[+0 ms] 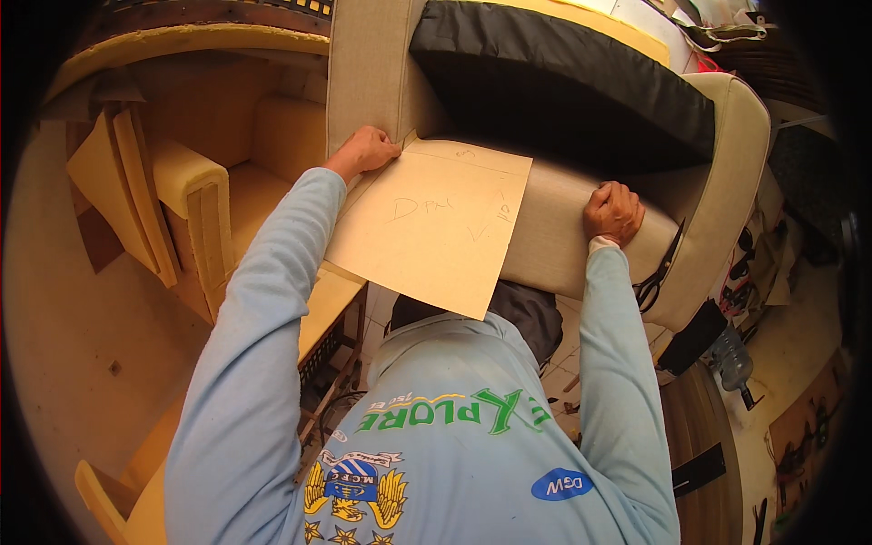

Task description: Fitting and securing a foam cushion piece onto the armrest of a furniture frame.

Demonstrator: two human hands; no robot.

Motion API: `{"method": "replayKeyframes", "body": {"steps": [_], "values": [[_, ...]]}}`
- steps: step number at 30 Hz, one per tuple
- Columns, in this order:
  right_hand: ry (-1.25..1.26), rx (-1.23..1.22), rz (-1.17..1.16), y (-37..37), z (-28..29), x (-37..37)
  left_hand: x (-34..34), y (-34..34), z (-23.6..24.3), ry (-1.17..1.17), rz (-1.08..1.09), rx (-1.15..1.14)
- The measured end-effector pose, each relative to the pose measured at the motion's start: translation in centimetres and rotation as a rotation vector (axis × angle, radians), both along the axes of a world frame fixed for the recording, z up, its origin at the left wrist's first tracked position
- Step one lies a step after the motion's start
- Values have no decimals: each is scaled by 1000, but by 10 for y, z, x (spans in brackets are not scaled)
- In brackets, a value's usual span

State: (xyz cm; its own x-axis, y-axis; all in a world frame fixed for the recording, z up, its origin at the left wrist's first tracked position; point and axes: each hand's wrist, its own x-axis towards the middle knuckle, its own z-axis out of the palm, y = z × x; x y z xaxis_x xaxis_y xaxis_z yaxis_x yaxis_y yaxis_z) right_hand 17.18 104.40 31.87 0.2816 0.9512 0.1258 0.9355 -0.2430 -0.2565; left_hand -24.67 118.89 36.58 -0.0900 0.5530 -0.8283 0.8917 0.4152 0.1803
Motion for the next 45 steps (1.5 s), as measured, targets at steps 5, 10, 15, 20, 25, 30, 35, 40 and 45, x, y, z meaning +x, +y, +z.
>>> {"method": "replayKeyframes", "body": {"steps": [5, 10, 15, 20, 25, 30, 35, 40, 45], "values": [[-7, -8, -1, 0, 0, 0, -1, 0, -1, -2, -19, 14], [2, 2, -29, 0, 0, 0, -2, 0, -2, -65, 32, -34], [4, 11, 1, -1, -1, 0, -1, 0, -1, -27, 1, -4], [-8, 1, 3, 0, -1, 1, 0, 0, 0, -28, -10, 12], [-4, -4, -28, -1, -1, 0, 0, -1, -1, -54, 20, -20], [0, -3, 3, 0, 0, 0, -2, -1, -2, -20, 4, 5], [10, 15, 4, 1, -1, 1, 24, -39, 7, 105, -23, 334], [-45, 13, -11, 0, -5, 2, 100, -128, -2, -94, -70, 680], [-51, 74, 34, -1, -10, 2, 115, -156, -24, 13, 10, 966]]}}
